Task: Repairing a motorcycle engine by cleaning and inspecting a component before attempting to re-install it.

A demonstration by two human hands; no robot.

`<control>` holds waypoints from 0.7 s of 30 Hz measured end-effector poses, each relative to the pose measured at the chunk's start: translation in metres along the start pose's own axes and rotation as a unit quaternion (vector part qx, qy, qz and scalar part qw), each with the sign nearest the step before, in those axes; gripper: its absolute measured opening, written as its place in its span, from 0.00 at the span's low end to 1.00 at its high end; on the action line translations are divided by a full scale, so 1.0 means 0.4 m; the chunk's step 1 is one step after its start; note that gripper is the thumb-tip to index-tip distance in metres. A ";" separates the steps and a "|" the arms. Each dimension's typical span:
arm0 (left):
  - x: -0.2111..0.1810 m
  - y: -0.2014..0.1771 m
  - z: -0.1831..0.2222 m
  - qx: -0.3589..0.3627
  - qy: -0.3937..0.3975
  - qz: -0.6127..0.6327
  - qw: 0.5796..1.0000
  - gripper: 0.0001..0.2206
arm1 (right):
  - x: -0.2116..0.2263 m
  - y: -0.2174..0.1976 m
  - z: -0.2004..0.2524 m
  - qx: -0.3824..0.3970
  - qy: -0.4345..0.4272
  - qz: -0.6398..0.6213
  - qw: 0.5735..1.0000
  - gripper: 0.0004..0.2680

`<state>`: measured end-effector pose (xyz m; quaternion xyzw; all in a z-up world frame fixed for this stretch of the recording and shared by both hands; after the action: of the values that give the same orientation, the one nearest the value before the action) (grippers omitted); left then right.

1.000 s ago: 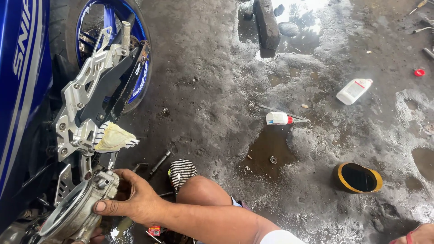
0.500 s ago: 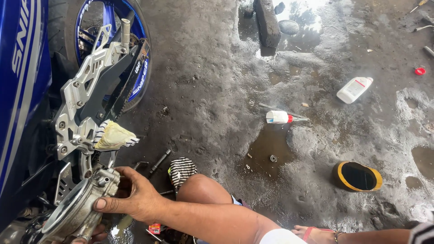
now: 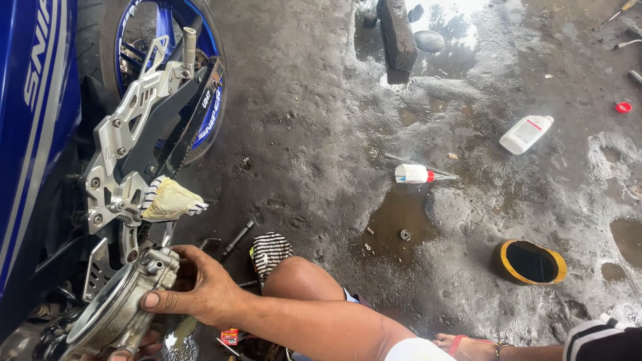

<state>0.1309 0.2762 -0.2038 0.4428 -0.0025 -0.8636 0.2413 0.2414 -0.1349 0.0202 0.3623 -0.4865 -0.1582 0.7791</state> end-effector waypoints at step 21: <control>-0.091 0.742 0.493 0.034 0.274 0.056 0.960 0.23 | -0.028 -0.119 -0.098 -0.022 -0.177 0.250 0.952 0.12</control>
<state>0.1210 -0.0121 0.0086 0.6692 0.0093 -0.6940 0.2654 0.2753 -0.1449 -0.0318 0.1784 -0.6879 -0.0310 0.7028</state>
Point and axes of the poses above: each hand's wrist, its own z-axis away from the middle knuckle, its own y-axis out of the palm, x = y × z, the point moved 6 cm from there along -z, towards the middle knuckle, and after that the axes turned 10 degrees about -x, right-handed, at the moved point
